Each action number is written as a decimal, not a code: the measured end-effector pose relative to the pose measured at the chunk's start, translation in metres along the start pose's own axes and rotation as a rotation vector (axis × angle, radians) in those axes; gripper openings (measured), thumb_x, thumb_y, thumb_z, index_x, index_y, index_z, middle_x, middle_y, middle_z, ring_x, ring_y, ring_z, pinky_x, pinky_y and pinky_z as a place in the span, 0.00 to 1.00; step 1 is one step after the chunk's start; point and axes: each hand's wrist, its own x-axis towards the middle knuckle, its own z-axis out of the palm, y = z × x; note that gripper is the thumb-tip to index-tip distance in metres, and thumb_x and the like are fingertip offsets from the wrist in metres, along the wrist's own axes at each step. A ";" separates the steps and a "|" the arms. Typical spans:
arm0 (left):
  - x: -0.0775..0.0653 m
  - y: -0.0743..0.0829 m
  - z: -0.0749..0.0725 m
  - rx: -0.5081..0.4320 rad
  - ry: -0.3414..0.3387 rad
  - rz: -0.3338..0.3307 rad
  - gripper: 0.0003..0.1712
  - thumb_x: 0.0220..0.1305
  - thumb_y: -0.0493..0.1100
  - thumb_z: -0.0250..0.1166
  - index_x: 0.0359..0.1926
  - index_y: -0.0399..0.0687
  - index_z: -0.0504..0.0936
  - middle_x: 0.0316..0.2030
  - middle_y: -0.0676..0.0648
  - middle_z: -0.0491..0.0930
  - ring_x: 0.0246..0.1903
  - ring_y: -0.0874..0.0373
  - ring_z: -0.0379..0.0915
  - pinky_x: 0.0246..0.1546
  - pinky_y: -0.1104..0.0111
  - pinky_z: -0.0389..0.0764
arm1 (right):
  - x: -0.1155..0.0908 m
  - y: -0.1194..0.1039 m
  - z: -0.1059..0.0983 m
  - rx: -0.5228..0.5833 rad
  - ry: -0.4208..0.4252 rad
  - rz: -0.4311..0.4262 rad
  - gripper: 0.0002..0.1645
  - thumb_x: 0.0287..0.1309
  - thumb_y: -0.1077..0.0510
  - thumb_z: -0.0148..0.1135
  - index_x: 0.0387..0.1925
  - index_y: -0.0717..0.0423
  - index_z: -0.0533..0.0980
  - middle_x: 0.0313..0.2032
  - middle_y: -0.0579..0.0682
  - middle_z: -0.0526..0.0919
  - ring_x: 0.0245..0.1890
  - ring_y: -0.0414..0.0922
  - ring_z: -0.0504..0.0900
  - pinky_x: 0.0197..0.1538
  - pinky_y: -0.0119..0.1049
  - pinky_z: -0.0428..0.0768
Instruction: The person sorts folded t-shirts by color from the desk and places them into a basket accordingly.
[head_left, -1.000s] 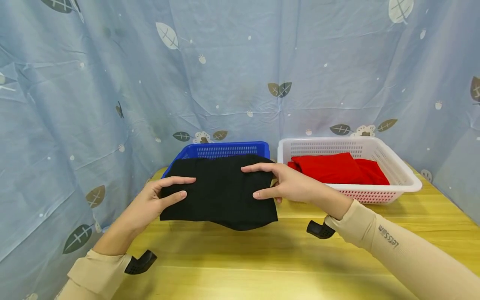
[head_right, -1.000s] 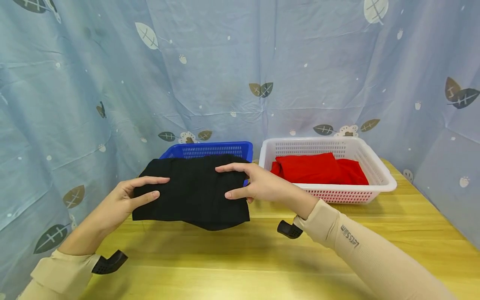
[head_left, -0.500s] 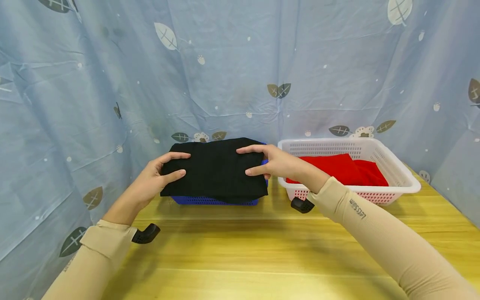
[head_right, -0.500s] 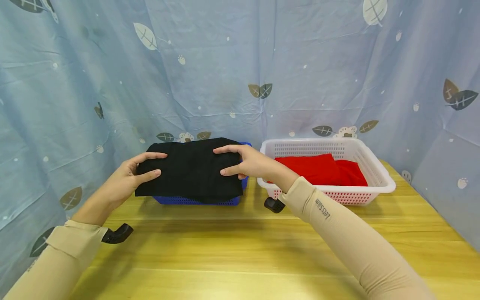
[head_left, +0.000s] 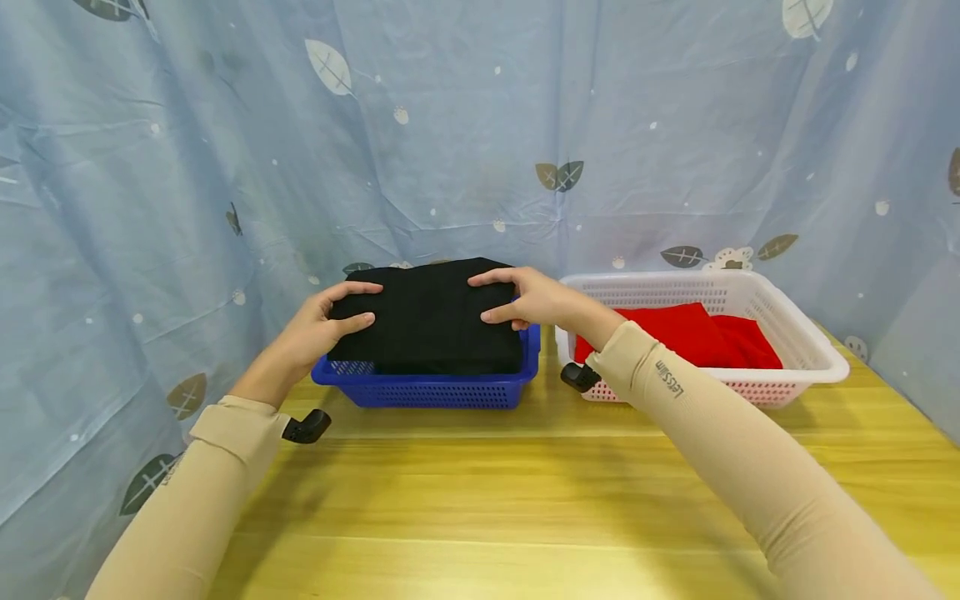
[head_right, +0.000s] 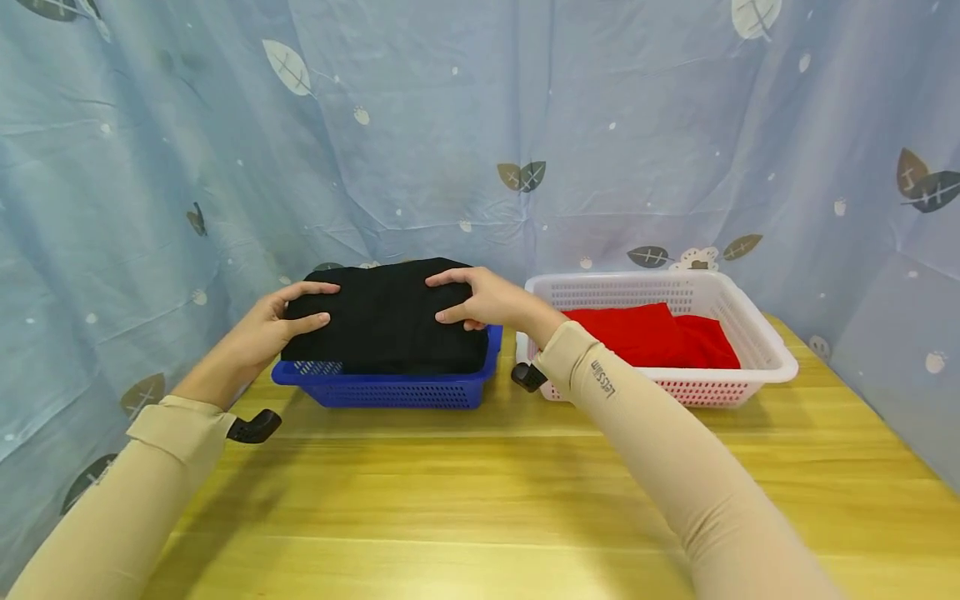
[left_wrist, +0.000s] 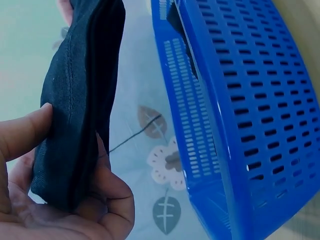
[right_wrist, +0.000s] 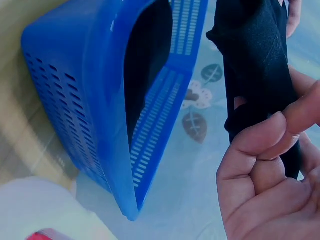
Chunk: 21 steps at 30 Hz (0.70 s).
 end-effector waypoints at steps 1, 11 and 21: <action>0.003 -0.001 -0.001 0.001 0.001 -0.007 0.30 0.81 0.45 0.63 0.79 0.54 0.70 0.87 0.47 0.44 0.87 0.40 0.37 0.81 0.35 0.53 | 0.002 0.000 0.000 0.000 -0.001 0.005 0.37 0.70 0.52 0.73 0.76 0.32 0.72 0.14 0.41 0.60 0.27 0.53 0.77 0.42 0.44 0.81; 0.025 -0.008 0.000 0.019 0.014 -0.087 0.30 0.82 0.45 0.62 0.80 0.56 0.68 0.87 0.44 0.48 0.83 0.36 0.50 0.80 0.37 0.58 | 0.020 0.003 0.000 -0.001 -0.006 0.040 0.37 0.71 0.54 0.71 0.77 0.39 0.71 0.53 0.53 0.78 0.24 0.42 0.75 0.36 0.33 0.77; 0.040 -0.024 0.002 0.060 -0.008 -0.133 0.31 0.83 0.43 0.59 0.81 0.54 0.67 0.87 0.40 0.47 0.81 0.32 0.52 0.79 0.36 0.60 | 0.035 0.005 0.005 -0.029 -0.041 0.100 0.37 0.73 0.55 0.69 0.79 0.44 0.69 0.45 0.53 0.80 0.25 0.40 0.76 0.34 0.31 0.77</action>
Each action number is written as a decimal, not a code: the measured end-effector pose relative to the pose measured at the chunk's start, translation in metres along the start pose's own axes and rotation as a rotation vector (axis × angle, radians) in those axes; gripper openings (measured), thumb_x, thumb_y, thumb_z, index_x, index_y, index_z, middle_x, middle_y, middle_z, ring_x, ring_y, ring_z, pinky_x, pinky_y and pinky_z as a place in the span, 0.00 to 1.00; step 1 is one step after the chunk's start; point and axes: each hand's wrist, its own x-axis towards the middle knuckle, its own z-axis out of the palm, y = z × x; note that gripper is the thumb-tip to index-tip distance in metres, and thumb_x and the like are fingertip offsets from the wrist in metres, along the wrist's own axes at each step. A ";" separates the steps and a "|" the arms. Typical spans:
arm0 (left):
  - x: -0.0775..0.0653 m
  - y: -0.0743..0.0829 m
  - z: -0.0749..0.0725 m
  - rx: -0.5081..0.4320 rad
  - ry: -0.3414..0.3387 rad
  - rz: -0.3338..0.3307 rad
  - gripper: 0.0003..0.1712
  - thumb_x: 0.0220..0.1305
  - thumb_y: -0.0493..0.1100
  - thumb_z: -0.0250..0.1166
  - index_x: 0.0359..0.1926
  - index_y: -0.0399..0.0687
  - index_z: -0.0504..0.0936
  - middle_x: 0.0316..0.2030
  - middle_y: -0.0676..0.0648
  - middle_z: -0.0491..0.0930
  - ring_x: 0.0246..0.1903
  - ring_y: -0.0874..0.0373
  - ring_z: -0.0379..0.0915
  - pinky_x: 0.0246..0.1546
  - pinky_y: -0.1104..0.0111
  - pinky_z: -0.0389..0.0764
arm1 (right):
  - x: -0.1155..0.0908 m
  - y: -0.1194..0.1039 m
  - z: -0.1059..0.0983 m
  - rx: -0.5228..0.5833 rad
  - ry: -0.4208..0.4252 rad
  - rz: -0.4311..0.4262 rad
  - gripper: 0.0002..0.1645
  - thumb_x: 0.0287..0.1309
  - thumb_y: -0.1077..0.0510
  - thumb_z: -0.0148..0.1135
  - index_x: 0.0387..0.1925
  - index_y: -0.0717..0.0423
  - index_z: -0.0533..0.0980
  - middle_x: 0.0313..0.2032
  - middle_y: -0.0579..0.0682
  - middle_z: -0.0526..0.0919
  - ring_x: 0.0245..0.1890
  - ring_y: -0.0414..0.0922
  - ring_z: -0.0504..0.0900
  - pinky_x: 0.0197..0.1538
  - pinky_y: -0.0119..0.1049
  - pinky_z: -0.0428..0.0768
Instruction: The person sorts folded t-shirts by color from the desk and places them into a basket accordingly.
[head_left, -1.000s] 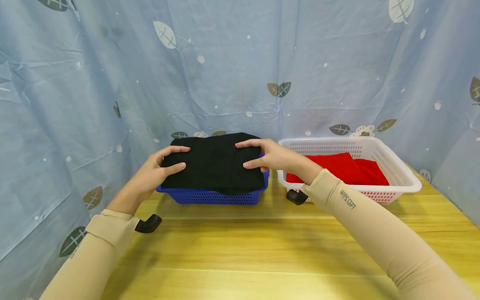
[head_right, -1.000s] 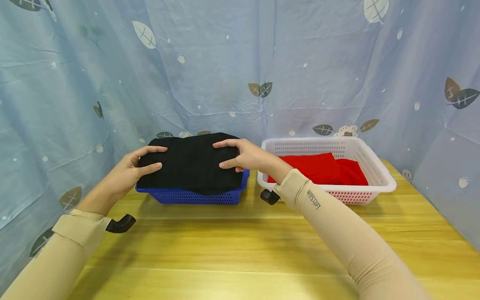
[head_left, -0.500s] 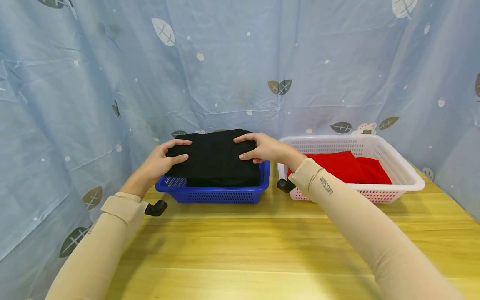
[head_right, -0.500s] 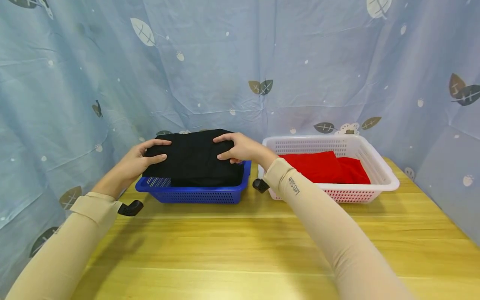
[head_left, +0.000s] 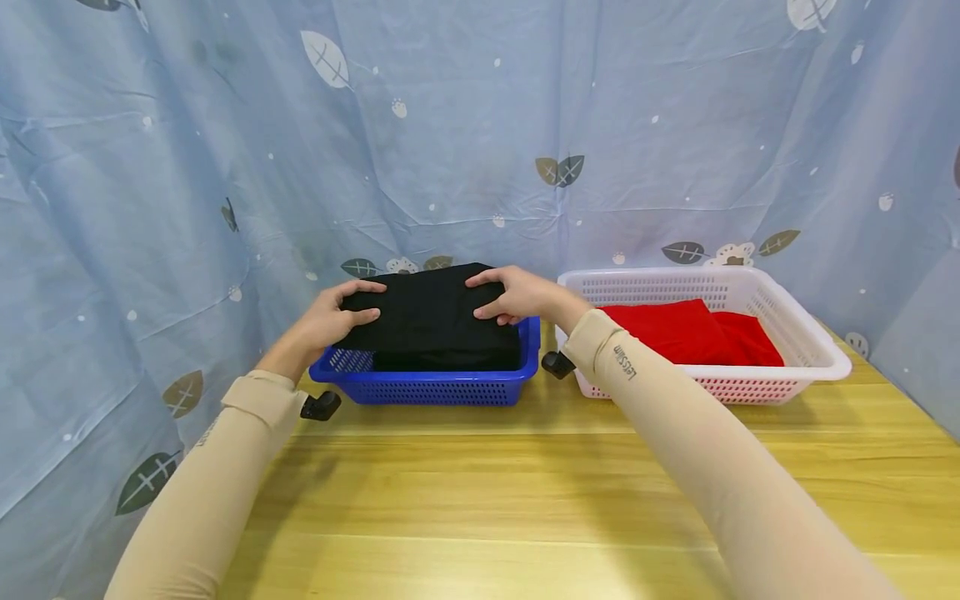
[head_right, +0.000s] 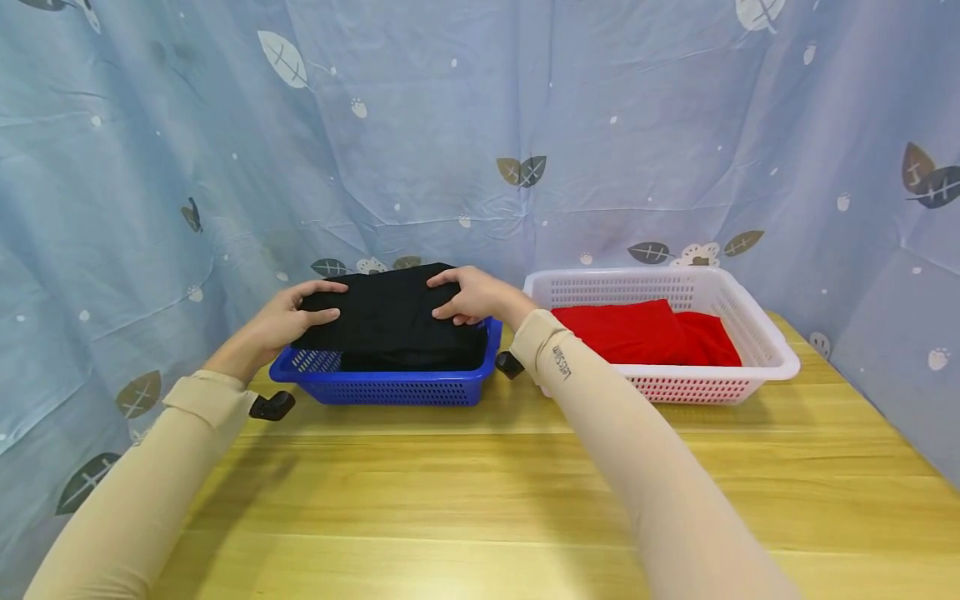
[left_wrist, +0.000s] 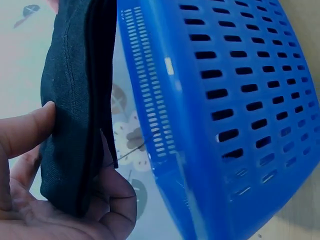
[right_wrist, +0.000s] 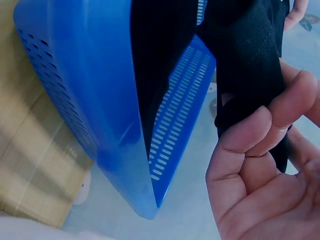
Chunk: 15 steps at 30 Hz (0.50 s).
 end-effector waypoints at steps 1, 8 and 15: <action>0.001 -0.001 0.001 0.006 -0.002 -0.004 0.31 0.83 0.43 0.59 0.81 0.54 0.67 0.86 0.39 0.48 0.81 0.32 0.55 0.78 0.37 0.62 | 0.001 0.001 0.001 -0.007 -0.002 0.006 0.37 0.73 0.56 0.69 0.79 0.44 0.69 0.41 0.52 0.80 0.25 0.39 0.76 0.34 0.31 0.77; 0.004 -0.004 0.010 0.029 -0.019 -0.030 0.29 0.83 0.42 0.59 0.80 0.52 0.69 0.86 0.38 0.48 0.79 0.32 0.57 0.78 0.36 0.62 | 0.004 0.006 0.004 -0.020 -0.017 0.067 0.38 0.73 0.57 0.69 0.79 0.46 0.69 0.22 0.45 0.76 0.24 0.38 0.77 0.31 0.29 0.77; 0.004 0.000 0.019 0.100 -0.036 -0.089 0.30 0.80 0.39 0.60 0.79 0.49 0.69 0.84 0.33 0.52 0.82 0.31 0.49 0.78 0.34 0.61 | -0.001 0.008 0.003 -0.195 0.021 0.155 0.32 0.71 0.53 0.71 0.73 0.51 0.75 0.52 0.58 0.86 0.26 0.37 0.86 0.31 0.29 0.80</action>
